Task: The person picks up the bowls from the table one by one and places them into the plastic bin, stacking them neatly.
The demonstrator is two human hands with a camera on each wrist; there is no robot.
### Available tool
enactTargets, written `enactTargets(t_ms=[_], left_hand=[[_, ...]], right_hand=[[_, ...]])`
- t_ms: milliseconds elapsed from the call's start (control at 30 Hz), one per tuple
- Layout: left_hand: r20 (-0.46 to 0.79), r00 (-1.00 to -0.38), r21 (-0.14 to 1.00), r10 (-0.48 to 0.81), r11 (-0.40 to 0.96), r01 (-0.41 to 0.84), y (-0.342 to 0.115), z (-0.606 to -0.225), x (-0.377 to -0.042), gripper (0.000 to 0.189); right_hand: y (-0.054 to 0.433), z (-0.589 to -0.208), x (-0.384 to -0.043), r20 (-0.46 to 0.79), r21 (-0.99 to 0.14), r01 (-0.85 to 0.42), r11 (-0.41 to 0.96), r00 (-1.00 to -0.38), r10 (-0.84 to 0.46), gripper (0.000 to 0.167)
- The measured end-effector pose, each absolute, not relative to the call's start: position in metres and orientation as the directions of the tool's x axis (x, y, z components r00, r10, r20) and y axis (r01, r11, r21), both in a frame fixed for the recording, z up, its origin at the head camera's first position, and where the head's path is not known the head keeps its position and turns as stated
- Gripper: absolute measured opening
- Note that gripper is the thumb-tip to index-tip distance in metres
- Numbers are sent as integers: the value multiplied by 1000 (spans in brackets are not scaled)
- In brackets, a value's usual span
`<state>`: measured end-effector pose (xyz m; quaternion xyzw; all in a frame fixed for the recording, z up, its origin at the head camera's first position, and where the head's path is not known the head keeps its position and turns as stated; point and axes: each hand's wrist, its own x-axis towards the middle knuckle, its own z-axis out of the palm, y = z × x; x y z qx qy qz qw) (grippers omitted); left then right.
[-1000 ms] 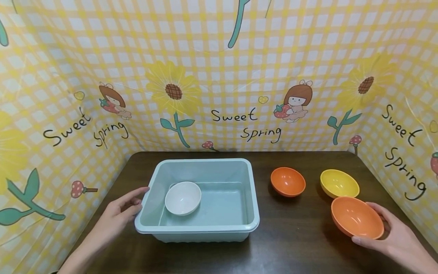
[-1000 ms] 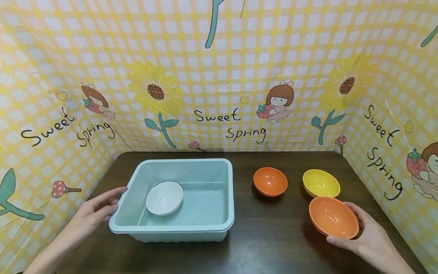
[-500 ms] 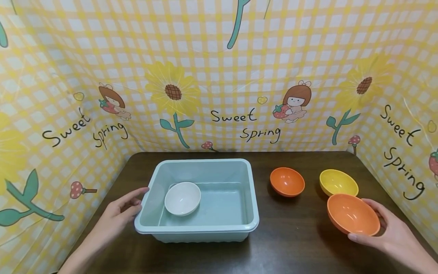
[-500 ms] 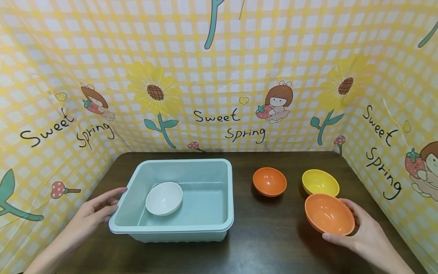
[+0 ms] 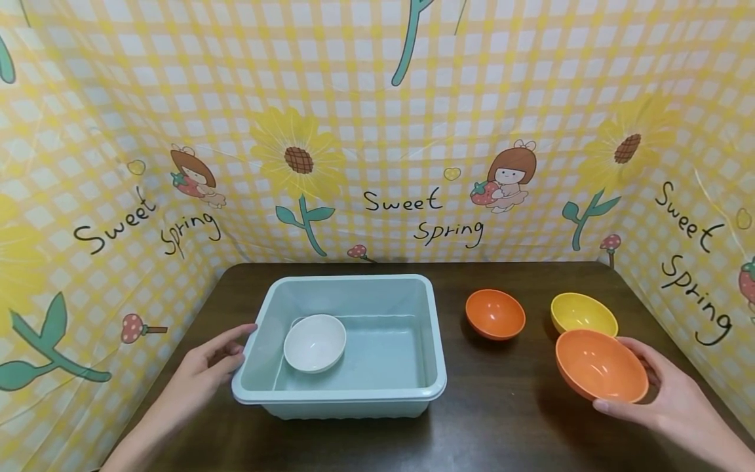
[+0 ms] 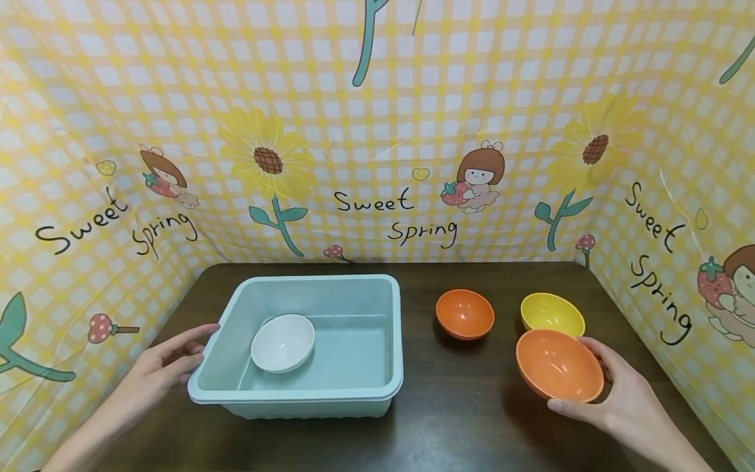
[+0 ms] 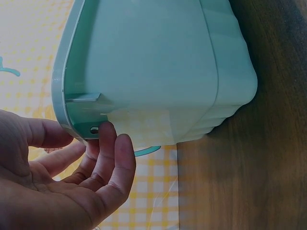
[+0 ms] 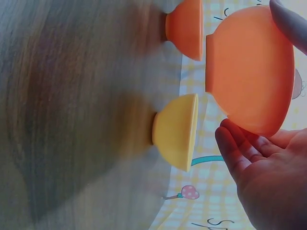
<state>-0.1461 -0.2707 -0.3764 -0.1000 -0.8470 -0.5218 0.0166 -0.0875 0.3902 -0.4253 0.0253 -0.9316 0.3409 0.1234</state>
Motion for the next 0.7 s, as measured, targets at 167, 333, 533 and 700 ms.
enactTargets(t_ms=[167, 333, 533, 700], left_hand=[[133, -979, 881, 157, 433, 189, -271, -376, -146, 43], [137, -978, 882, 157, 431, 192, -271, -377, -146, 43], [140, -978, 880, 155, 433, 194, -271, -377, -146, 43], [131, -980, 883, 153, 432, 185, -271, -376, -146, 43]], right_hand=[[387, -423, -88, 269, -626, -153, 765, -963, 27, 97], [382, -419, -87, 253, -609, -136, 782, -967, 29, 100], [375, -413, -87, 242, -598, -126, 791, -970, 29, 103], [370, -408, -89, 255, -596, -142, 790, -967, 19, 104]])
